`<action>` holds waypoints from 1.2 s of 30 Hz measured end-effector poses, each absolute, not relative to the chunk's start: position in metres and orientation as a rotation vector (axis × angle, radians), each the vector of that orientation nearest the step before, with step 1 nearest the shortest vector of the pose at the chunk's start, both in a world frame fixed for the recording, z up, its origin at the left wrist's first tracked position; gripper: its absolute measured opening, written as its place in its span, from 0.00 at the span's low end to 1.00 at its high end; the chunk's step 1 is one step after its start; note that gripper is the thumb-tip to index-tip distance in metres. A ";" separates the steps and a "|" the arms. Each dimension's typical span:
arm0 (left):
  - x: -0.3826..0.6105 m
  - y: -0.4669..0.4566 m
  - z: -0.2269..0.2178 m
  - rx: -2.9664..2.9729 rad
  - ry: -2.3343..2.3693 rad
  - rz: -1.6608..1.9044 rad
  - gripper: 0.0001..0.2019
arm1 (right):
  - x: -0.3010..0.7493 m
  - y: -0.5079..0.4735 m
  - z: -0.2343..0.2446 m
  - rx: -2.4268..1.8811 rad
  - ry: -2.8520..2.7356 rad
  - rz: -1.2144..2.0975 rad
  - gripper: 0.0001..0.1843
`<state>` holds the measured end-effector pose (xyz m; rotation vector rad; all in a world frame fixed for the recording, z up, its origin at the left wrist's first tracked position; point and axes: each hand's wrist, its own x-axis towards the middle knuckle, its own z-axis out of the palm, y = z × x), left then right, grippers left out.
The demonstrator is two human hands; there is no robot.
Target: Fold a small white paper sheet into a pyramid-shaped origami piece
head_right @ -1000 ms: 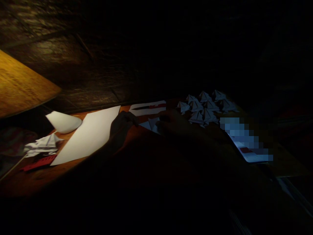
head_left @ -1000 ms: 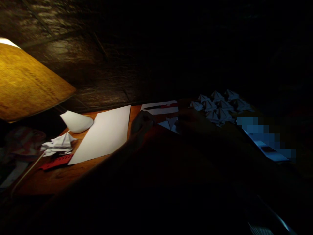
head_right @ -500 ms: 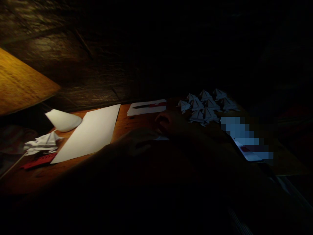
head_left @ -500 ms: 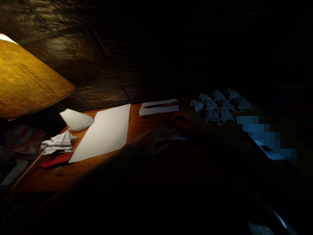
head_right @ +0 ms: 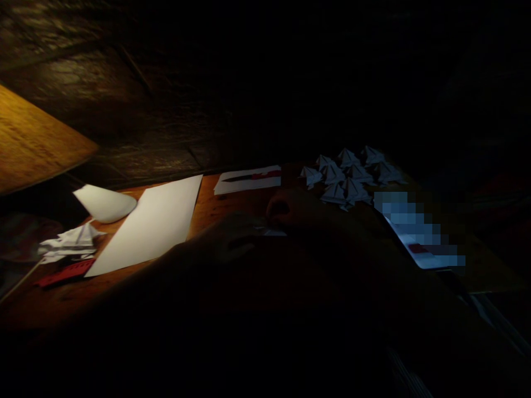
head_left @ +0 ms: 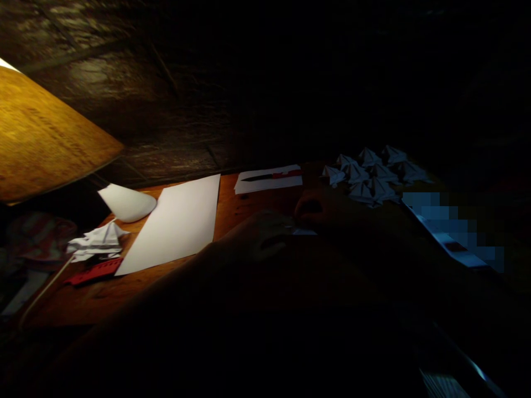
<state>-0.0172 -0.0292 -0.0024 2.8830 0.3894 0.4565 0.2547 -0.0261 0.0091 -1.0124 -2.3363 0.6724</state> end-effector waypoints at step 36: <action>-0.013 -0.034 0.003 2.896 0.451 0.377 0.17 | 0.249 -0.024 0.005 -1.176 -2.406 0.625 0.08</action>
